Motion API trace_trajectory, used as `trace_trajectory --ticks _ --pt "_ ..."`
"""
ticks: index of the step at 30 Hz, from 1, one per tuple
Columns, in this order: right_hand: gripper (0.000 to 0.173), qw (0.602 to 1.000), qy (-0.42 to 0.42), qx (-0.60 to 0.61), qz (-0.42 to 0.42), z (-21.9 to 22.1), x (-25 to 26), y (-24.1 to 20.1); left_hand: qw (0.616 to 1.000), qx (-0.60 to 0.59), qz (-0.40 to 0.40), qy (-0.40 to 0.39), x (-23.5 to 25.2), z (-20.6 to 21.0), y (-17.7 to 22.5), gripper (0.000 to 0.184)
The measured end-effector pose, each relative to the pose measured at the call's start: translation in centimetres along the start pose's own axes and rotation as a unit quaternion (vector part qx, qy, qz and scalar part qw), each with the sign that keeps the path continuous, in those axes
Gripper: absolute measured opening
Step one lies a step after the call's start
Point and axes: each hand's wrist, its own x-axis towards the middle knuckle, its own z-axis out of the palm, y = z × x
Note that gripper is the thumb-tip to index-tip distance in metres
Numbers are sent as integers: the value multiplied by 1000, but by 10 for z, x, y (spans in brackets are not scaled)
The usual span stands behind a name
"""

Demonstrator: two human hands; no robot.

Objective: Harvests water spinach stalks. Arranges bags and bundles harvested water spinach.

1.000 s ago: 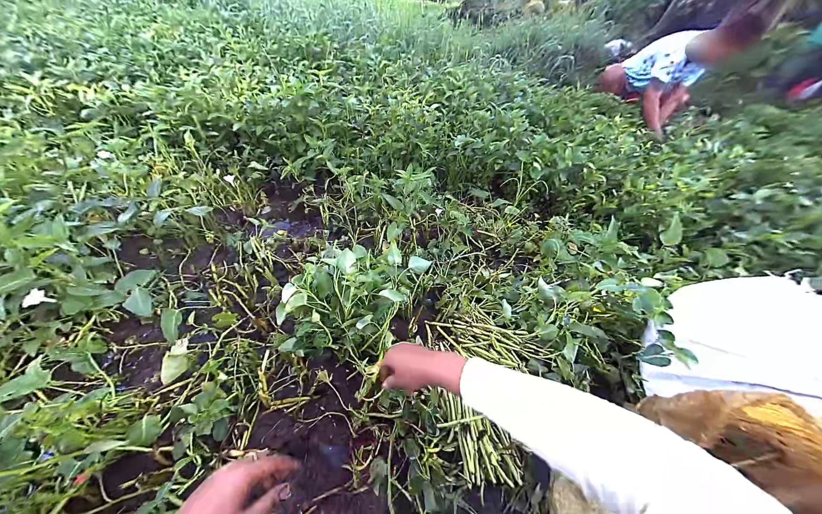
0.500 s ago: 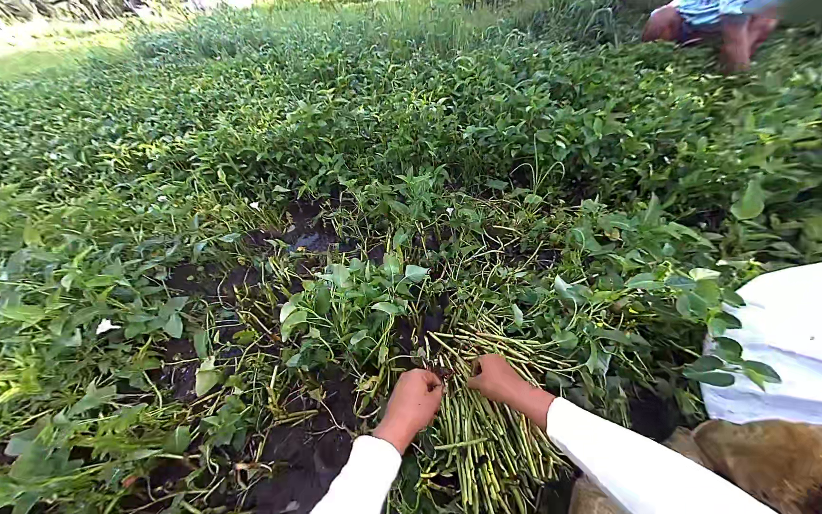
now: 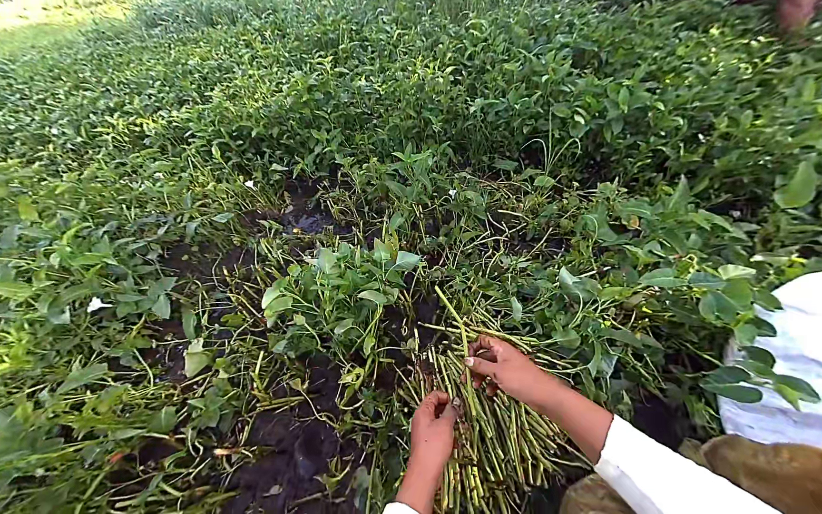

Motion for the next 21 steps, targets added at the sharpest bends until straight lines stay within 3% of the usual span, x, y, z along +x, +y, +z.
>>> trace_trajectory --ticks 3,6,11,15,17,19,21 --pt "19 1000 -3 9 -8 11 -8 -7 995 -92 10 -34 -27 -20 4 14" --pt "25 1000 -23 -15 -5 31 -17 -3 988 -146 35 41 -37 -38 -6 13" --pt "32 997 -29 -68 35 80 -32 29 986 -139 45 83 -44 -37 -24 13" --pt "25 995 -74 -61 38 77 -33 31 983 -165 37 72 -48 -36 -33 13" --pt "27 986 -5 -166 8 51 -27 14 980 -192 23 42 -51 -42 -30 15" --pt "34 944 133 -301 -7 16 -11 3 976 -216 -2 32 -54 -43 -26 17" --pt "58 902 192 -385 37 -14 13 8 973 -225 -15 41 -56 -39 -22 18"
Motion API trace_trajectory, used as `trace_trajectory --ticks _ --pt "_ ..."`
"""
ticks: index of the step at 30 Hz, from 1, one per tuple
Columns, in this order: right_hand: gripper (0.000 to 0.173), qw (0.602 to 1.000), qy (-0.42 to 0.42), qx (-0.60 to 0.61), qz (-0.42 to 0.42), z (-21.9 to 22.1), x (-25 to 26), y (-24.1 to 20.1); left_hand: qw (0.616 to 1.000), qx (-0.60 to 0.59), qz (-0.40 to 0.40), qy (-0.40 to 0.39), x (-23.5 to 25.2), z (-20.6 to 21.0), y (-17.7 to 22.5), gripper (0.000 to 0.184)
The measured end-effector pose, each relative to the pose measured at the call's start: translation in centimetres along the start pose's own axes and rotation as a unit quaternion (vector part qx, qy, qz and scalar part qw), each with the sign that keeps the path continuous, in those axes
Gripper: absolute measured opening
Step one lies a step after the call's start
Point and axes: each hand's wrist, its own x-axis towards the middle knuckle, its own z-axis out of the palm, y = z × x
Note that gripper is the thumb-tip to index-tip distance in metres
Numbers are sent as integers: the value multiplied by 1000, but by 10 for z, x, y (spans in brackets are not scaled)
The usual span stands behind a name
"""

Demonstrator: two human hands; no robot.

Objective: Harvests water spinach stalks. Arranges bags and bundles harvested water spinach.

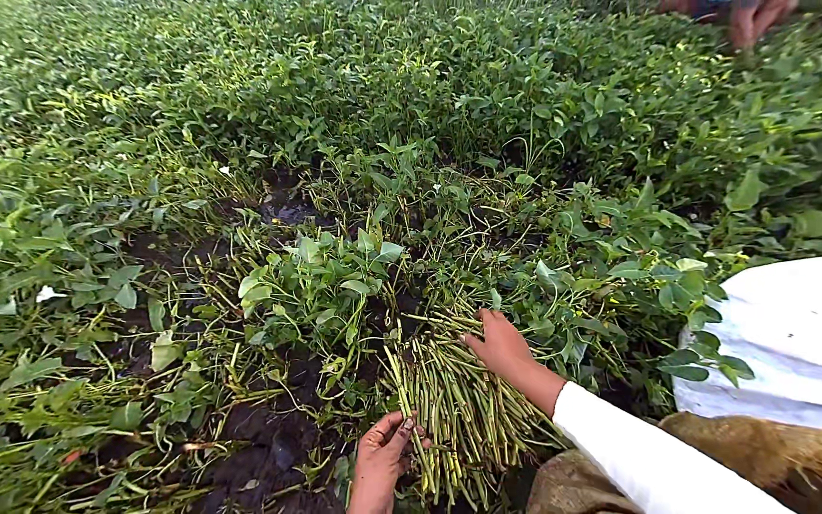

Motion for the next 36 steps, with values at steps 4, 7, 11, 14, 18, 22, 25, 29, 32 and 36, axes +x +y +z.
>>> trace_trajectory --ticks 4,7,11,14,18,22,25,29,32,36 --pt "41 1000 2 -7 24 10 22 9 1000 19 9 8 -2 11 7 18" --pt "29 997 40 72 -9 -19 10 5 1000 21 14 1 0 12 10 19" --pt "29 989 62 115 -64 -54 4 5 998 38 34 -22 11 16 15 20" --pt "23 967 -22 175 -182 -73 -17 -10 995 58 57 -52 16 24 20 21" --pt "27 911 -154 247 -293 -93 -32 -32 984 73 119 -114 24 33 28 23" --pt "31 856 -254 330 -306 -97 -28 -38 970 59 157 -177 27 35 34 23" --pt "30 851 -276 351 -278 -75 -20 -41 966 39 90 -239 19 33 39 25" --pt "30 857 -299 349 -232 -59 -23 -47 948 -65 3 -312 13 15 34 28" --pt "32 849 -320 357 -219 -51 -23 -45 916 -138 -44 -373 14 -3 28 37" --pt "36 859 -316 353 -195 -39 -27 -51 920 -91 -66 -376 10 -12 36 21"
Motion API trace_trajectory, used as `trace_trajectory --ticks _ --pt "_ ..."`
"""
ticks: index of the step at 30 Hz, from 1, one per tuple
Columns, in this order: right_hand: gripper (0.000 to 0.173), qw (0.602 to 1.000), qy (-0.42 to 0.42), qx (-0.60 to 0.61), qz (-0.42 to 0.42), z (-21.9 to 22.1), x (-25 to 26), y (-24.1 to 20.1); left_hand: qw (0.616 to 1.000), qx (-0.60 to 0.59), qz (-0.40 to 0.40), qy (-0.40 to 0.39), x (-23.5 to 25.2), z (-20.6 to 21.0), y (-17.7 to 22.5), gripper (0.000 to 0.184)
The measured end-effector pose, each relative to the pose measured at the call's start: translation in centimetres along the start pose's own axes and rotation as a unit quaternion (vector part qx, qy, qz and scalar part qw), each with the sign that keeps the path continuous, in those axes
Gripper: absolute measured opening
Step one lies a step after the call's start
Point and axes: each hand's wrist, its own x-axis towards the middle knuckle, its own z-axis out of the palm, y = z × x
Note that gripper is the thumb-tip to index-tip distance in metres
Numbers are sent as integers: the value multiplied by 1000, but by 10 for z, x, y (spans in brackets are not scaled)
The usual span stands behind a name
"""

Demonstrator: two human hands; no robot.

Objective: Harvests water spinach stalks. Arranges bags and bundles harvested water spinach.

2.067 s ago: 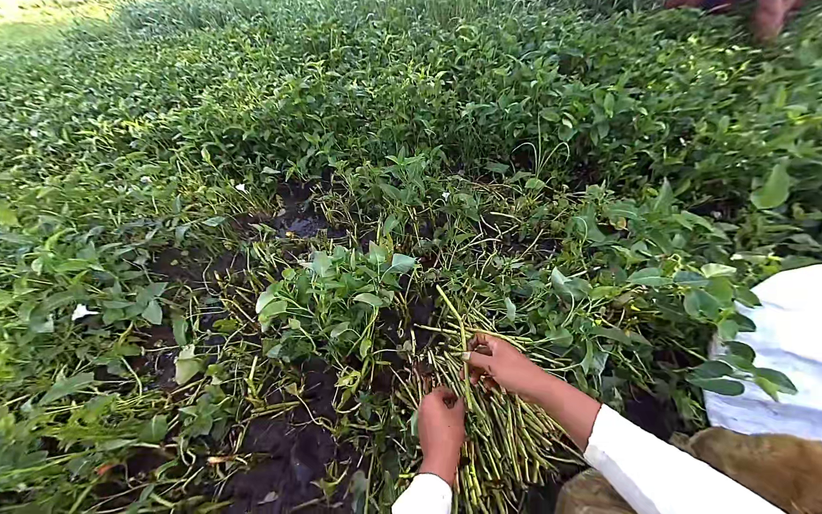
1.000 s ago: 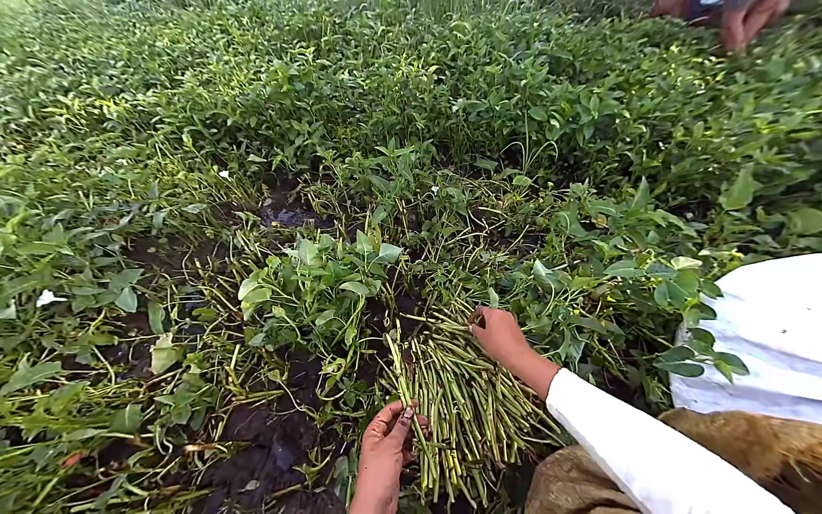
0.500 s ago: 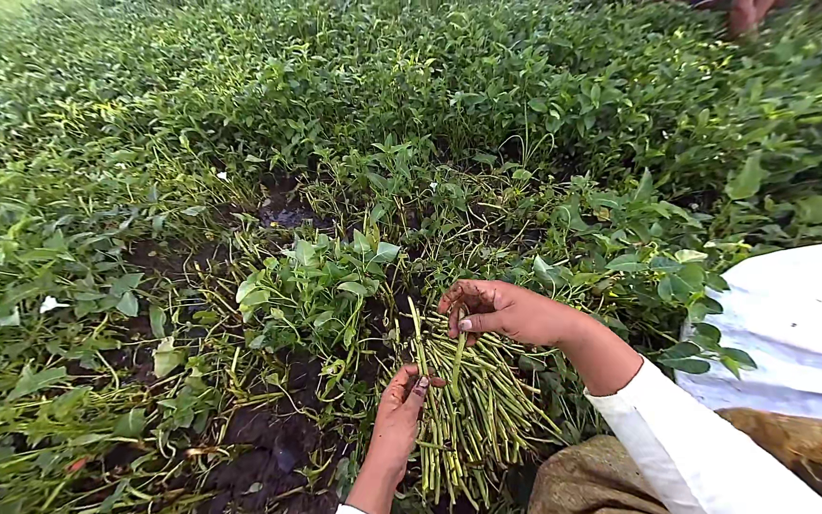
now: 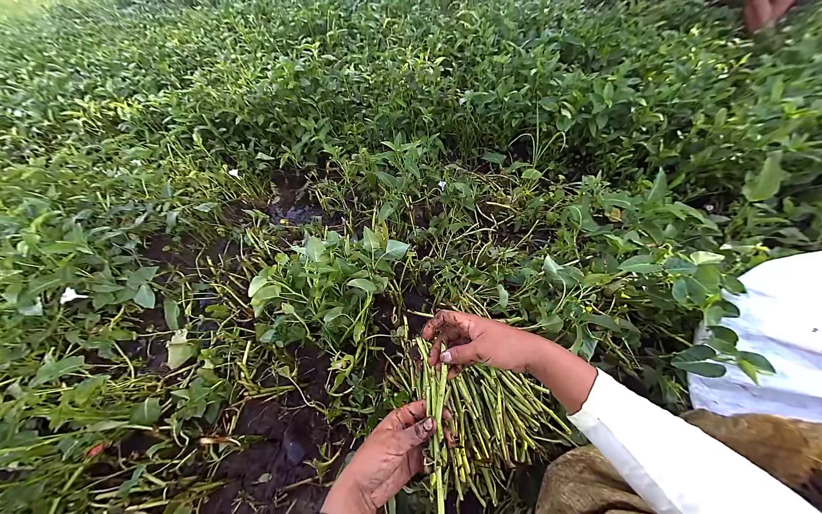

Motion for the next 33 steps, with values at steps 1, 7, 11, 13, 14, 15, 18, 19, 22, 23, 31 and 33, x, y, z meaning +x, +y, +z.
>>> trace_trajectory --ticks 1,7,11,13,14,15,18,19,22,23,31,33 --pt "36 999 29 -42 19 2 0 -3 1000 23 -4 21 -1 1 3 18" --pt "34 813 124 -482 302 -15 7 37 977 84 12 194 1 10 17 17" --pt "29 811 119 -482 311 -21 -1 38 970 82 6 227 5 15 18 18" --pt "29 822 132 -472 291 -30 -11 20 968 78 4 237 6 19 17 17" --pt "28 825 140 -468 286 -34 -17 9 968 74 5 238 7 21 17 17" --pt "28 825 146 -464 286 -37 -25 -2 969 71 8 236 9 23 17 16" --pt "27 830 177 -446 284 -39 -51 -30 970 76 16 232 16 31 18 18" --pt "27 839 188 -432 273 -37 -59 -37 970 77 21 231 18 35 19 18" --pt "28 884 197 -358 225 -17 -73 -52 970 66 46 229 26 51 24 18" --pt "29 900 191 -335 202 -7 -73 -52 969 57 61 234 28 55 28 18" --pt "28 952 121 -269 80 61 -29 -67 957 159 148 190 -4 65 104 20" --pt "30 959 108 -263 22 73 -13 -84 948 221 151 174 -27 64 135 18"
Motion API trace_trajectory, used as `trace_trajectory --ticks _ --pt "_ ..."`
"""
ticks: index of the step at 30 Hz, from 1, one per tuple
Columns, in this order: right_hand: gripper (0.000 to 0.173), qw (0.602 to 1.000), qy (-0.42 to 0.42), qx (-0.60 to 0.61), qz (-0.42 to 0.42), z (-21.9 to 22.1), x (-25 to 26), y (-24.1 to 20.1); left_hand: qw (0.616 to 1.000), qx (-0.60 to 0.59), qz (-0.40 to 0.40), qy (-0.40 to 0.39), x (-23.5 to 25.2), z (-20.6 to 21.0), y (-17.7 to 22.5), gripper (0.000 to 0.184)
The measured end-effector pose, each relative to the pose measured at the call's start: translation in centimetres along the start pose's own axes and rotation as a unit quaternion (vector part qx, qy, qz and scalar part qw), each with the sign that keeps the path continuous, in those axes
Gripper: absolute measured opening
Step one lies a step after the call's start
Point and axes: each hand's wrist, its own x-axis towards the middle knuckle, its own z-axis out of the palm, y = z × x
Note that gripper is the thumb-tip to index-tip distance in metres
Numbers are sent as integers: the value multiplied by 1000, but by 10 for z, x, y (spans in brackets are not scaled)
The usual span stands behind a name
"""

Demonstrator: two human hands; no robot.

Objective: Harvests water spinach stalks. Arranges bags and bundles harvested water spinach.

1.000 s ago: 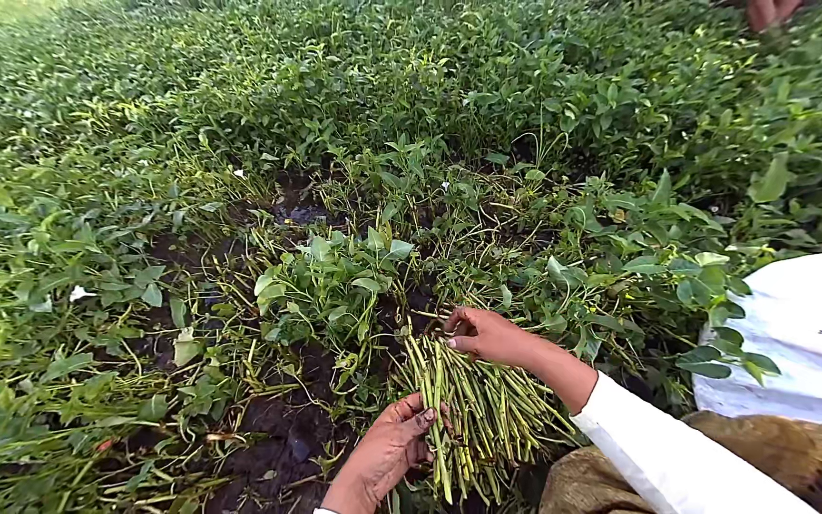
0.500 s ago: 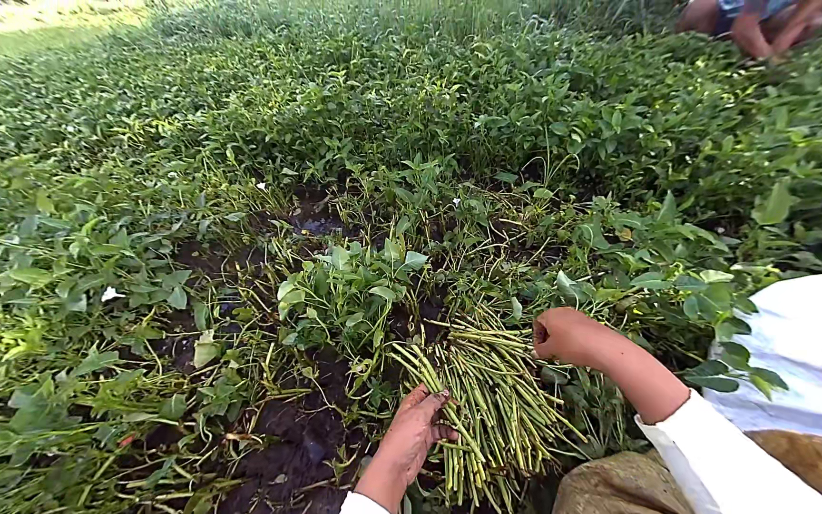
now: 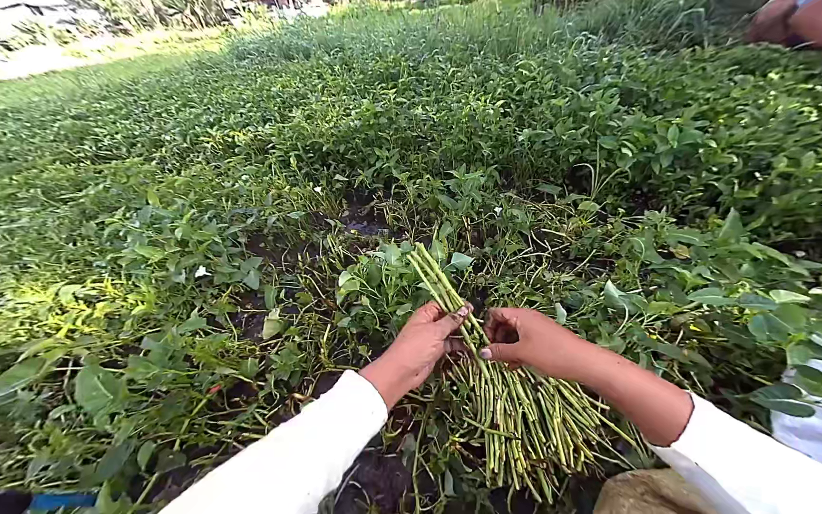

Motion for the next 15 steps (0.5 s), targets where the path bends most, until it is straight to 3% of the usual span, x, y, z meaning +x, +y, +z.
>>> trace_trajectory --ticks 3,7,10,15 --pt "48 997 -23 -49 -63 15 25 -40 999 17 26 30 -16 -31 43 19" --pt "33 990 -45 -29 -132 80 59 -81 989 91 62 94 -52 -81 64 19" --pt "35 984 -91 -73 -132 128 79 -94 978 139 -11 155 -92 -133 62 19" --pt "43 965 -181 -155 -109 199 107 -93 968 -103 -59 221 -137 -204 11 16"
